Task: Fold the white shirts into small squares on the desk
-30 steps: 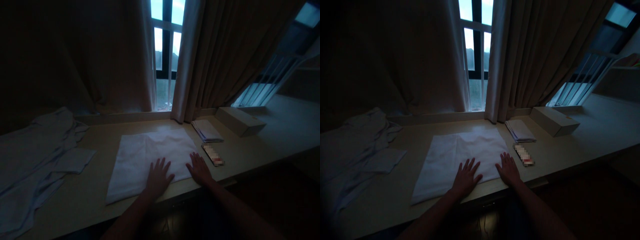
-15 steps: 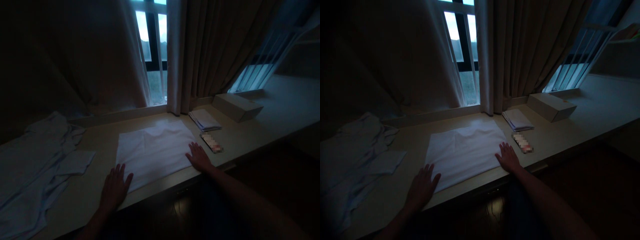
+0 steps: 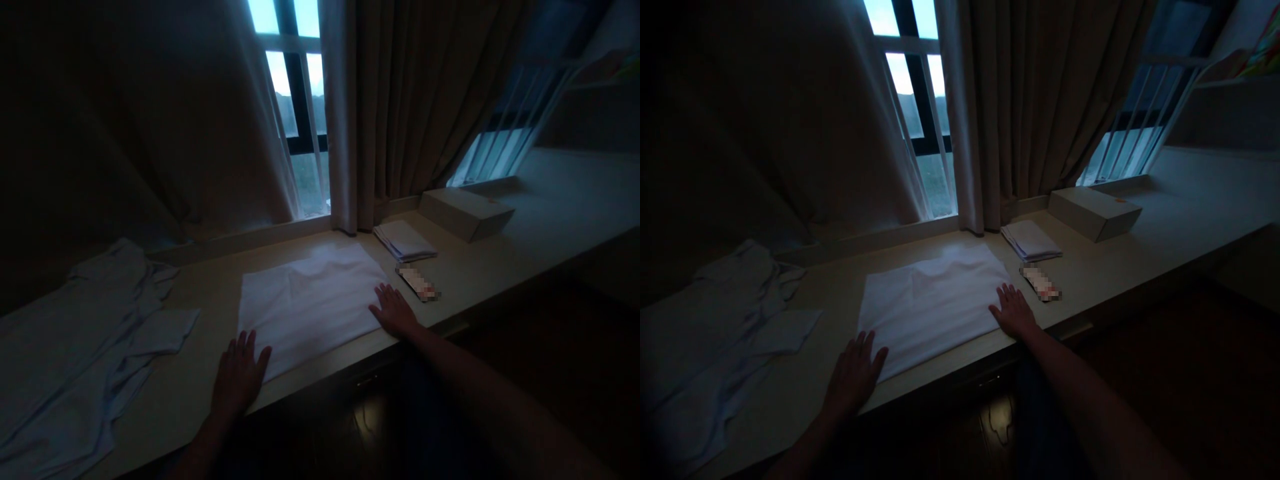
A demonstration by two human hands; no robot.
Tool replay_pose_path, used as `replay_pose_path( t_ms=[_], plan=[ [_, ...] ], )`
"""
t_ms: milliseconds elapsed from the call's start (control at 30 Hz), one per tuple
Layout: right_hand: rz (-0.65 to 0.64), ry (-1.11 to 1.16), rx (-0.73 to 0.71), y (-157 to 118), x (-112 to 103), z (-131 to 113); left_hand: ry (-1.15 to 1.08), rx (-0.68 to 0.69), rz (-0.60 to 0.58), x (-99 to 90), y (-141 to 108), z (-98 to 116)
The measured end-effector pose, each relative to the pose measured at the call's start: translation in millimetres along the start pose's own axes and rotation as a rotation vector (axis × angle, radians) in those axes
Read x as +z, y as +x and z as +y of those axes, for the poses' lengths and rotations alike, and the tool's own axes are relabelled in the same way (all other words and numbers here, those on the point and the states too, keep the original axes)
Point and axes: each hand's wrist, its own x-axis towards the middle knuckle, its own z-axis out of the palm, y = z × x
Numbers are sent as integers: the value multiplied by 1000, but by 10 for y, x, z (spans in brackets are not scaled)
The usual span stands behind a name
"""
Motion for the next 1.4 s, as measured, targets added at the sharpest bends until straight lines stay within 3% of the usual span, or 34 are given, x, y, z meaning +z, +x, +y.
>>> replay_pose_path(
  t_ms=[300, 533, 733, 967, 1233, 1400],
  plan=[
    [-32, 37, 5, -83, -34, -20, 10, -36, 25, -170, -170, 129],
    [-124, 79, -131, -325, -143, 56, 3, 247, 39, -48, -533, -19],
    [-214, 95, -300, -632, -322, 254, 4, 280, 39, -1, -789, -172],
    [-133, 153, -244, -951, -376, 415, -36, 242, -21, -124, -996, -336],
    [-69, 287, -239, -1041, -378, 593, -261, 150, -58, -228, -1117, -692],
    [-3, 297, -226, -1105, -419, 589, -332, 172, -43, -327, -1111, -747]
  ],
)
